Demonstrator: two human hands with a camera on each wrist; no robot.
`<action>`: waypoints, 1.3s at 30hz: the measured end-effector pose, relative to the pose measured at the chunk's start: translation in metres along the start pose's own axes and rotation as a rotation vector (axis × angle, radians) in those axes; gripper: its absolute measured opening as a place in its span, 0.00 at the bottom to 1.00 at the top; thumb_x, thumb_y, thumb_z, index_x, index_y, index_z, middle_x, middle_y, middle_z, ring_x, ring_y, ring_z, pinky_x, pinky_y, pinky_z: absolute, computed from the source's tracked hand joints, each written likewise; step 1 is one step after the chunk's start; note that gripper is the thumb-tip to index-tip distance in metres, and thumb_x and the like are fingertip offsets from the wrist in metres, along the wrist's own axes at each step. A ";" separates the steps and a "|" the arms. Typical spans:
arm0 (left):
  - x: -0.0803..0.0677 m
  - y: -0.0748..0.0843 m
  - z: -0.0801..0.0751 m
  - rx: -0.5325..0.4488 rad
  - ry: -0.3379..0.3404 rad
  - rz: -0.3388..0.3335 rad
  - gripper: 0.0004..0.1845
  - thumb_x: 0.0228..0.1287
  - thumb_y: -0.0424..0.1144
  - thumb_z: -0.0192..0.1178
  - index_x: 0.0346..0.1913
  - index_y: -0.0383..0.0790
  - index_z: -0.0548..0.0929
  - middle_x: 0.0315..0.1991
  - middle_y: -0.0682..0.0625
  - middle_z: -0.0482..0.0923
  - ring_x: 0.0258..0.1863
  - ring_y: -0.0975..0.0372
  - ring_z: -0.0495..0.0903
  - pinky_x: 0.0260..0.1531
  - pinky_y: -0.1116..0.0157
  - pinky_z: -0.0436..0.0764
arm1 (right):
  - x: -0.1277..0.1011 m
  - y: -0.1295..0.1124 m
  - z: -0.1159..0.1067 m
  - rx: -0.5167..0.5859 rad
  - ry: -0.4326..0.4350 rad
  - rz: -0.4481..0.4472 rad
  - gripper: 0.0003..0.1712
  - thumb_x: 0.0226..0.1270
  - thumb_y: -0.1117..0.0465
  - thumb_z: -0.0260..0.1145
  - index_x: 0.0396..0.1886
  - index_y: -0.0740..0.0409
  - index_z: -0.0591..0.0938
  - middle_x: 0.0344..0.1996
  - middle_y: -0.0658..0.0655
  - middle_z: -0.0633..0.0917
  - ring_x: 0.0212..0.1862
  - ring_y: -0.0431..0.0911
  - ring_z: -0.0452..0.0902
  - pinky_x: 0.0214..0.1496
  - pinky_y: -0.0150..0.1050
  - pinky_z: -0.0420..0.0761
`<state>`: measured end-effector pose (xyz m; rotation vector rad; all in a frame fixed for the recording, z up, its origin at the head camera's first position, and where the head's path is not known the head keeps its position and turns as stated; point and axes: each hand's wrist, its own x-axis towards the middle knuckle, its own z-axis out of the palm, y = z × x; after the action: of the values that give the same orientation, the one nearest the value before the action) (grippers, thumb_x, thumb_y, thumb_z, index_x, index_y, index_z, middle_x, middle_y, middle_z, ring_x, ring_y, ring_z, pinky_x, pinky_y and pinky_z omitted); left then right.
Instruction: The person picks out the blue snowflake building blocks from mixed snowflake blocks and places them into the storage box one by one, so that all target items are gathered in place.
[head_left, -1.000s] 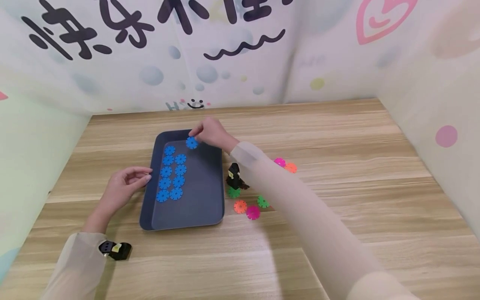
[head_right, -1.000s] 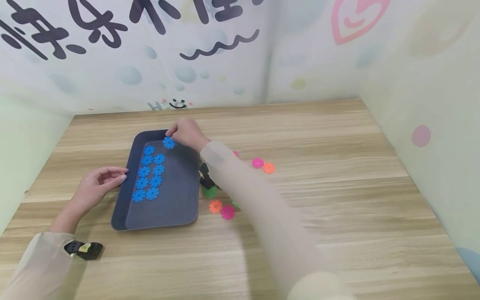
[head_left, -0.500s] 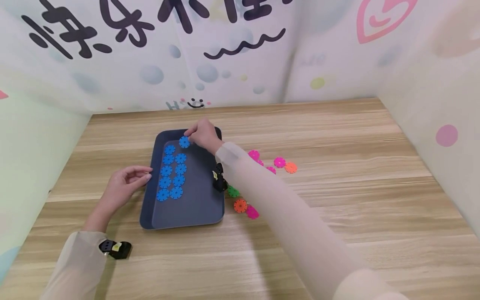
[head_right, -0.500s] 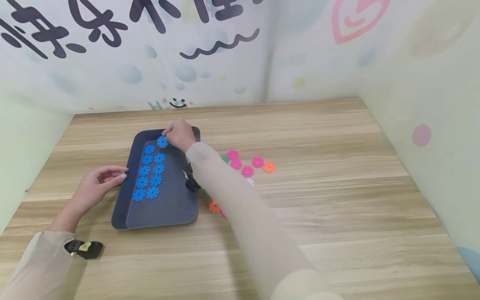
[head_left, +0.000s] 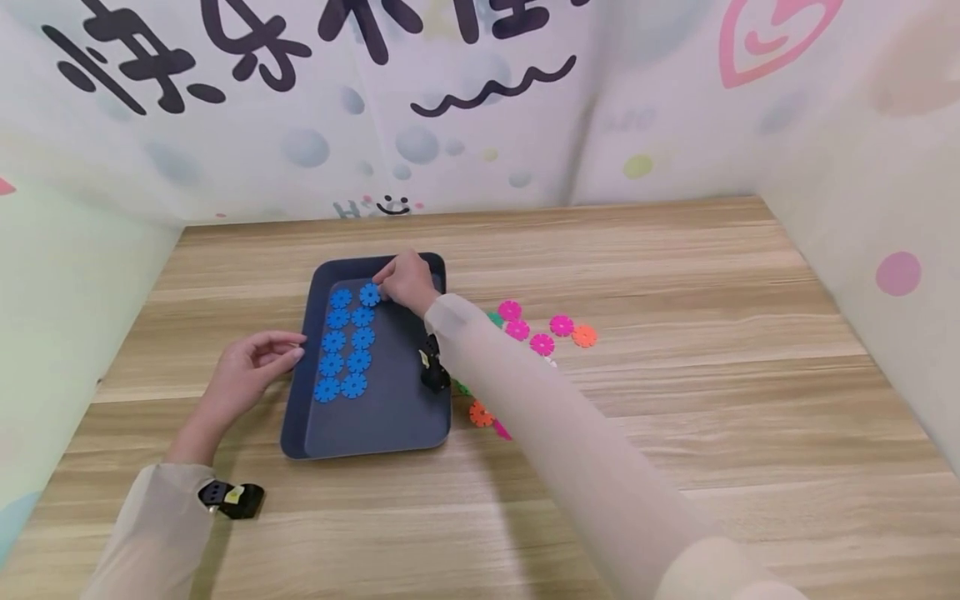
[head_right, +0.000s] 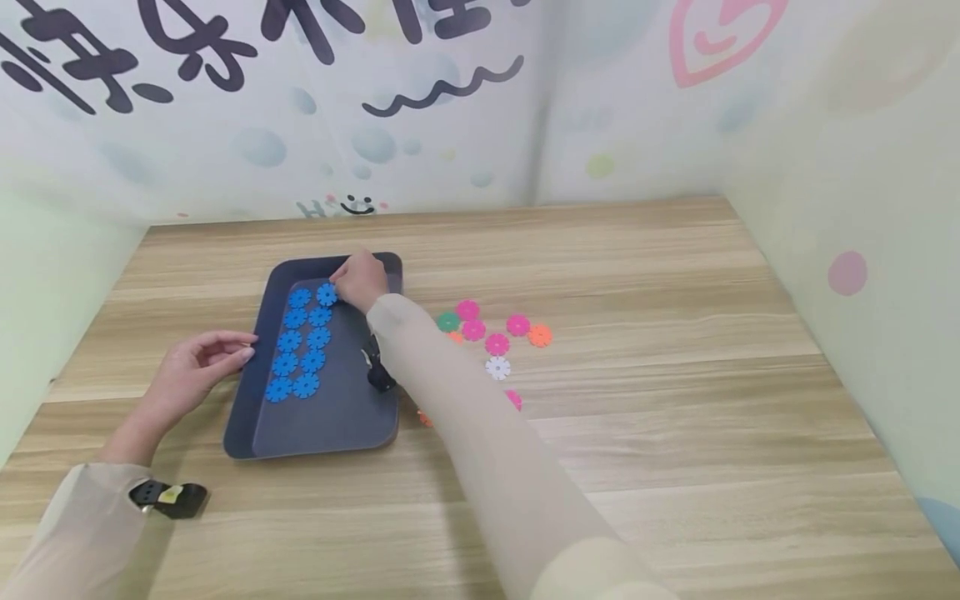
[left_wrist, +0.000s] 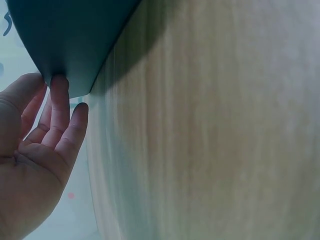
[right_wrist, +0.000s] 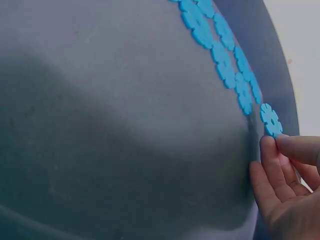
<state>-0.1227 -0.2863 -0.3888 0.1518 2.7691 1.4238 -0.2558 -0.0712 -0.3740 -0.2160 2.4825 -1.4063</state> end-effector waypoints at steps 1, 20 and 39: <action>0.000 0.000 0.000 -0.003 0.000 0.000 0.17 0.66 0.39 0.55 0.52 0.29 0.76 0.36 0.48 0.79 0.31 0.72 0.78 0.32 0.74 0.78 | 0.000 0.000 0.000 0.007 -0.002 0.004 0.08 0.56 0.72 0.64 0.33 0.63 0.87 0.35 0.54 0.85 0.30 0.43 0.76 0.24 0.29 0.72; -0.001 0.000 0.000 -0.033 0.003 0.011 0.17 0.65 0.38 0.56 0.51 0.28 0.76 0.35 0.51 0.78 0.31 0.71 0.78 0.32 0.75 0.78 | 0.001 -0.004 0.010 0.018 0.029 0.034 0.06 0.57 0.70 0.65 0.32 0.62 0.87 0.33 0.53 0.85 0.32 0.44 0.77 0.30 0.31 0.76; 0.000 0.001 -0.001 -0.041 -0.001 0.003 0.17 0.65 0.38 0.55 0.51 0.28 0.76 0.35 0.50 0.79 0.31 0.71 0.78 0.33 0.75 0.78 | 0.006 -0.005 0.006 -0.003 -0.034 0.003 0.09 0.58 0.68 0.64 0.38 0.62 0.86 0.33 0.54 0.85 0.33 0.44 0.78 0.31 0.30 0.77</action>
<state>-0.1224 -0.2868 -0.3870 0.1562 2.7382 1.4793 -0.2600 -0.0806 -0.3738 -0.2356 2.4566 -1.3858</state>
